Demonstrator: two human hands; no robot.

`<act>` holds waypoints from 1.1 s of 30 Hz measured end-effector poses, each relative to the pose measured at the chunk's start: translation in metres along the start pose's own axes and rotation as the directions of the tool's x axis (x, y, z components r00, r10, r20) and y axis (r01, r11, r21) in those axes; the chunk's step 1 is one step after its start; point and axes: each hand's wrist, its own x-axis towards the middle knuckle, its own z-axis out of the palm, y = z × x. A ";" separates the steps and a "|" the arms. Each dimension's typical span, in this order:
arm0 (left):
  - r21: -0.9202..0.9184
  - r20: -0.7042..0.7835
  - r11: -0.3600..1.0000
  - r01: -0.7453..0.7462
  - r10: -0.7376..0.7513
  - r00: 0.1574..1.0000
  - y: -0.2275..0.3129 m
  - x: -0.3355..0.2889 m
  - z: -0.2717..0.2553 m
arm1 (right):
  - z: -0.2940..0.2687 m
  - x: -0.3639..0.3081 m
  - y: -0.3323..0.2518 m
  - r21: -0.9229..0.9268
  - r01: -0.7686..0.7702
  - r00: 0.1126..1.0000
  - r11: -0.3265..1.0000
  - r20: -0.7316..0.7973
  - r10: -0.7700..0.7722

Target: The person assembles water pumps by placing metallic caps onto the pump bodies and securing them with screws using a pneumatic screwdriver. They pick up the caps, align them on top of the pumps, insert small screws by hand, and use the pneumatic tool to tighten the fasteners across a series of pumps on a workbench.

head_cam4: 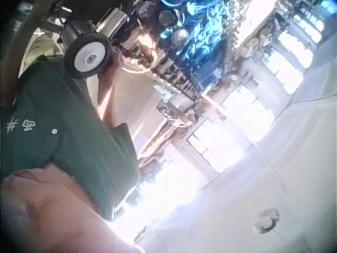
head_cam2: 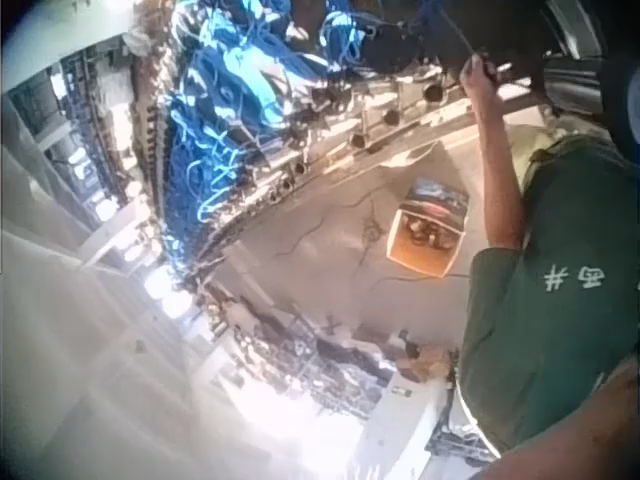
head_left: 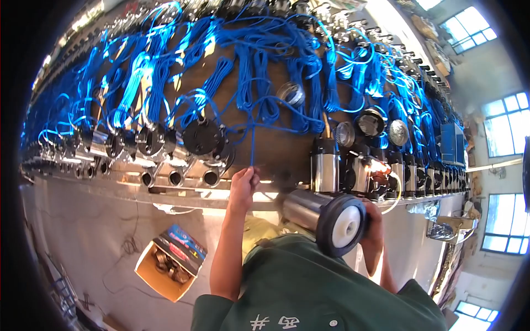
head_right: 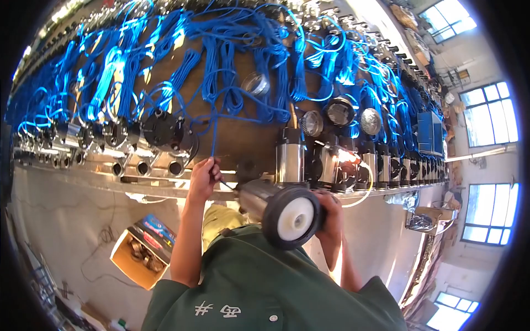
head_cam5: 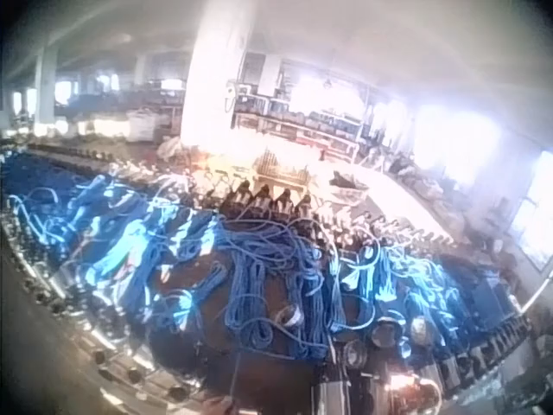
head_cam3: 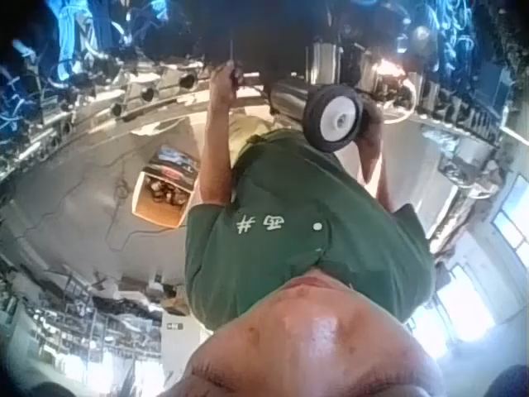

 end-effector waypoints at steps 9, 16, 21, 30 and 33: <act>0.417 -0.091 0.891 -0.177 0.235 0.968 -0.084 -0.017 -0.055 | -0.041 0.058 0.086 0.200 -0.126 0.962 0.972 -0.215 0.169; 0.522 -0.170 0.844 -0.123 0.244 0.955 -0.069 0.003 -0.018 | -0.007 0.068 0.056 0.086 0.003 0.950 0.996 -0.313 0.024; 0.968 0.236 -0.112 -0.225 0.717 0.656 -0.034 0.013 0.035 | 0.002 0.062 0.047 -0.067 0.017 0.961 0.998 -0.275 -0.035; 0.934 -0.127 0.355 0.034 0.244 0.961 -0.020 0.072 0.020 | -0.067 0.030 -0.009 -0.199 0.148 0.982 0.969 -0.089 -0.168; 0.919 0.110 0.284 -0.273 0.479 0.871 0.025 -0.009 0.100 | -0.171 -0.005 -0.012 0.167 0.069 0.995 0.984 0.062 -0.081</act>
